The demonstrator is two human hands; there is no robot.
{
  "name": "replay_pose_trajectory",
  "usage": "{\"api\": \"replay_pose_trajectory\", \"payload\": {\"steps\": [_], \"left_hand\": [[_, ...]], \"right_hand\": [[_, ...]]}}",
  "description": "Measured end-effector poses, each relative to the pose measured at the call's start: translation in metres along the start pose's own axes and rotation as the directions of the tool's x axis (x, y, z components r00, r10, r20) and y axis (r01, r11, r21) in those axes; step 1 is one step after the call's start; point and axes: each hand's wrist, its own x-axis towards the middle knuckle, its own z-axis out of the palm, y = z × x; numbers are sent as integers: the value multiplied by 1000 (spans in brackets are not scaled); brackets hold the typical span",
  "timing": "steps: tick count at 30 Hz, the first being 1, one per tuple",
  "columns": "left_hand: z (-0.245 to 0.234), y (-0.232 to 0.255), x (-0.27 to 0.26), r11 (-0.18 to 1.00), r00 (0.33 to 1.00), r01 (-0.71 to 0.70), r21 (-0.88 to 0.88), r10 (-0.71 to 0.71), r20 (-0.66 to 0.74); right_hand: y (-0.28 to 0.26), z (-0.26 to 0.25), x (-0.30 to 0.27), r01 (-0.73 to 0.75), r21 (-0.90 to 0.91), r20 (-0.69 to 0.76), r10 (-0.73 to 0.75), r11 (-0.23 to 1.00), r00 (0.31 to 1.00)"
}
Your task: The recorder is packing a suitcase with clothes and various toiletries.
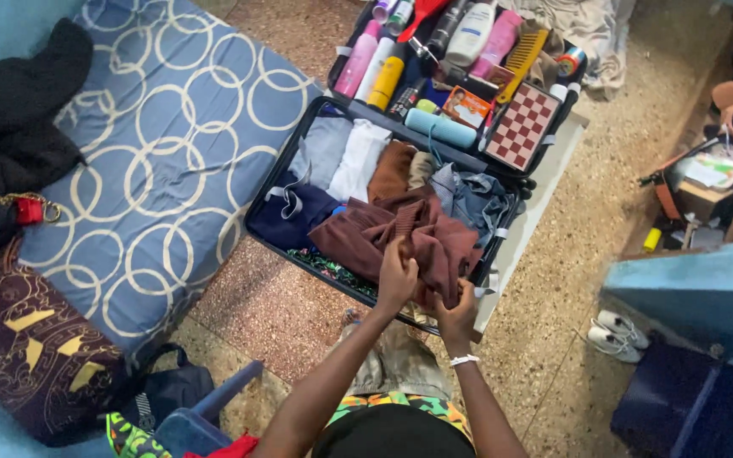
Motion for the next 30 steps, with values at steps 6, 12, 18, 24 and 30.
{"api": "replay_pose_trajectory", "payload": {"steps": [6, 12, 18, 24, 30], "left_hand": [[13, -55, -33, 928, 909, 369, -54, -348, 230], [29, -134, -23, 939, 929, 308, -154, -261, 264], [52, -211, -36, 770, 664, 618, -157, -404, 629], [31, -79, -58, 944, 913, 155, 291, -250, 324], [40, 43, -87, 889, 985, 118, 443, -160, 59]], "right_hand": [[-20, 15, 12, 285, -20, 347, -261, 958, 901], [-27, -2, 66, 412, 217, 724, -429, 885, 540], [-49, -14, 140, 931, 91, 578, -781, 352, 239], [10, 35, 184, 815, 272, 957, -235, 512, -172], [30, 73, 195, 646, 162, 949, 61, 746, -309]]}}
